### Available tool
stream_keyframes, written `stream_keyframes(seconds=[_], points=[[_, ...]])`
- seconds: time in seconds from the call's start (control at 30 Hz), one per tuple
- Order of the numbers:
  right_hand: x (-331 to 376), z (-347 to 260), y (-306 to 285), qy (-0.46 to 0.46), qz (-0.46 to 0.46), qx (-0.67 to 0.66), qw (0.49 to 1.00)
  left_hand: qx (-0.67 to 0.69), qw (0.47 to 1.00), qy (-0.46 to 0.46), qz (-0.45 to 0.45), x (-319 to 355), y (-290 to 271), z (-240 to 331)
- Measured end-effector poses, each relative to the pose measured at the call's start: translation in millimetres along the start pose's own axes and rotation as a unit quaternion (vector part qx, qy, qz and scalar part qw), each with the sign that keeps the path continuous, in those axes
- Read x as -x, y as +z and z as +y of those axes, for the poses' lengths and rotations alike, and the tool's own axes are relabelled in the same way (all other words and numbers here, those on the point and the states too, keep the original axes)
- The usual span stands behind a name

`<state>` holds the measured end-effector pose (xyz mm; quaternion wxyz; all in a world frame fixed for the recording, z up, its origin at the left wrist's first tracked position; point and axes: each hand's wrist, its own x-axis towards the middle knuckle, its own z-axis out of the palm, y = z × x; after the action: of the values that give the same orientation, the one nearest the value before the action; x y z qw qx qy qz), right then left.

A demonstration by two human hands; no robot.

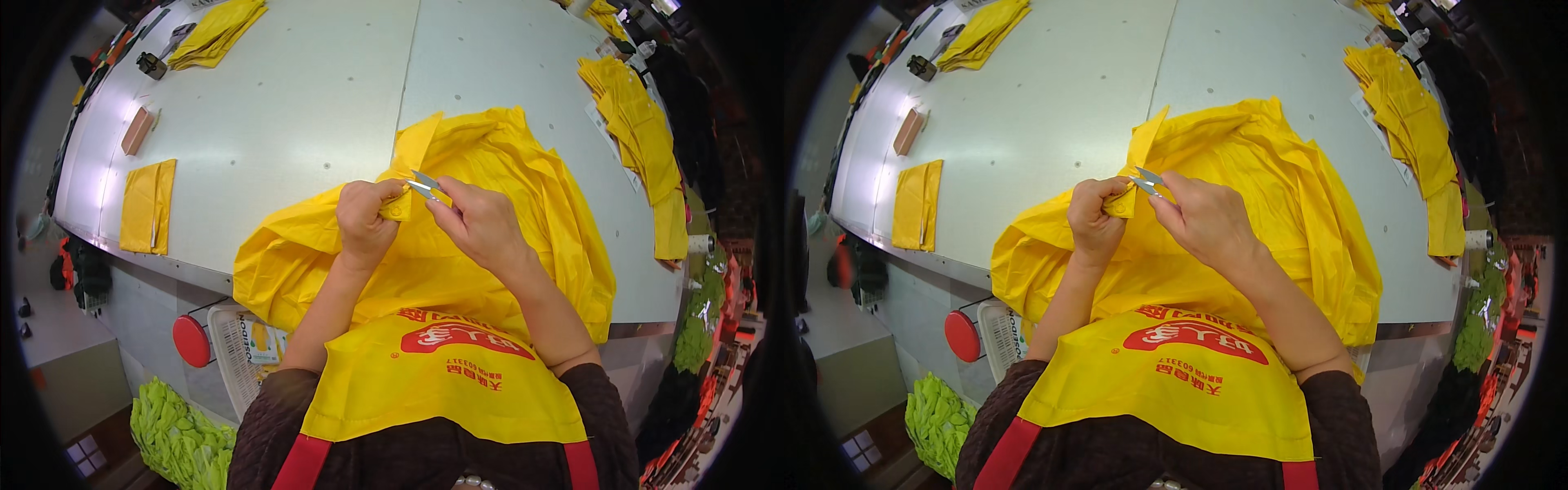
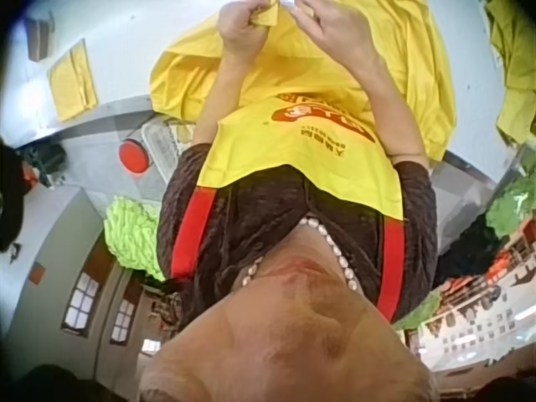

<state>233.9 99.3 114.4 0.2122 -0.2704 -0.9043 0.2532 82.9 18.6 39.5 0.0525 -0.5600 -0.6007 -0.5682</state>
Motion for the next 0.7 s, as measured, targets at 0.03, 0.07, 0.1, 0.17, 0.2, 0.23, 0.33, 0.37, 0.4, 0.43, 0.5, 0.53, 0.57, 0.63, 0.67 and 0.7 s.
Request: stream_keyframes(seconds=[0.03,0.07,0.1,0.17,0.2,0.23,0.33,0.37,0.4,0.43,0.5,0.53,0.57,0.63,0.67,0.7], points=[[0,2,1,-0.001,-0.001,0.003,1.0,-0.009,1.0,0.008,-0.005,0,0,0],[1,3,2,-0.003,-0.002,0.006,1.0,-0.012,1.0,0.009,-0.007,0,0,0],[1,4,3,-0.003,-0.003,0.009,1.0,-0.016,1.0,0.01,-0.01,1,0,0],[2,5,3,0.001,0.0,0.008,1.0,-0.012,1.0,0.002,-0.008,2,1,-1],[3,5,3,0.004,0.002,0.007,1.0,-0.005,1.0,-0.008,-0.005,5,2,-3],[3,6,3,0.021,0.015,-0.015,1.0,0.0,1.0,-0.017,0.0,7,3,-5],[8,17,-4,0.082,0.055,-0.085,0.991,0.067,0.993,-0.086,0.049,11,11,-9],[12,27,-9,0.109,0.069,-0.11,0.986,0.032,0.995,-0.084,0.047,9,10,-9],[17,39,-14,0.135,0.083,-0.136,0.978,-0.004,0.996,-0.082,0.043,7,2,-11],[25,58,-19,0.15,0.082,-0.118,0.978,-0.035,0.996,-0.077,0.04,2,-3,-15],[51,106,-28,0.184,0.083,-0.078,0.976,-0.107,0.984,-0.128,0.068,-8,-20,-42],[64,127,-37,0.214,0.108,-0.053,0.969,-0.067,0.964,-0.24,0.097,-16,-32,-62],[78,149,-48,0.243,0.133,-0.028,0.96,-0.028,0.929,-0.348,0.125,-21,-42,-84],[111,197,-72,0.294,0.191,-0.001,0.936,-0.12,0.901,-0.41,0.077,-18,-60,-112],[125,212,-85,0.331,0.201,0.004,0.922,-0.166,0.883,-0.437,0.054,-17,-62,-120],[137,223,-96,0.368,0.21,0.008,0.906,-0.204,0.894,-0.396,0.042,-15,-60,-124]])
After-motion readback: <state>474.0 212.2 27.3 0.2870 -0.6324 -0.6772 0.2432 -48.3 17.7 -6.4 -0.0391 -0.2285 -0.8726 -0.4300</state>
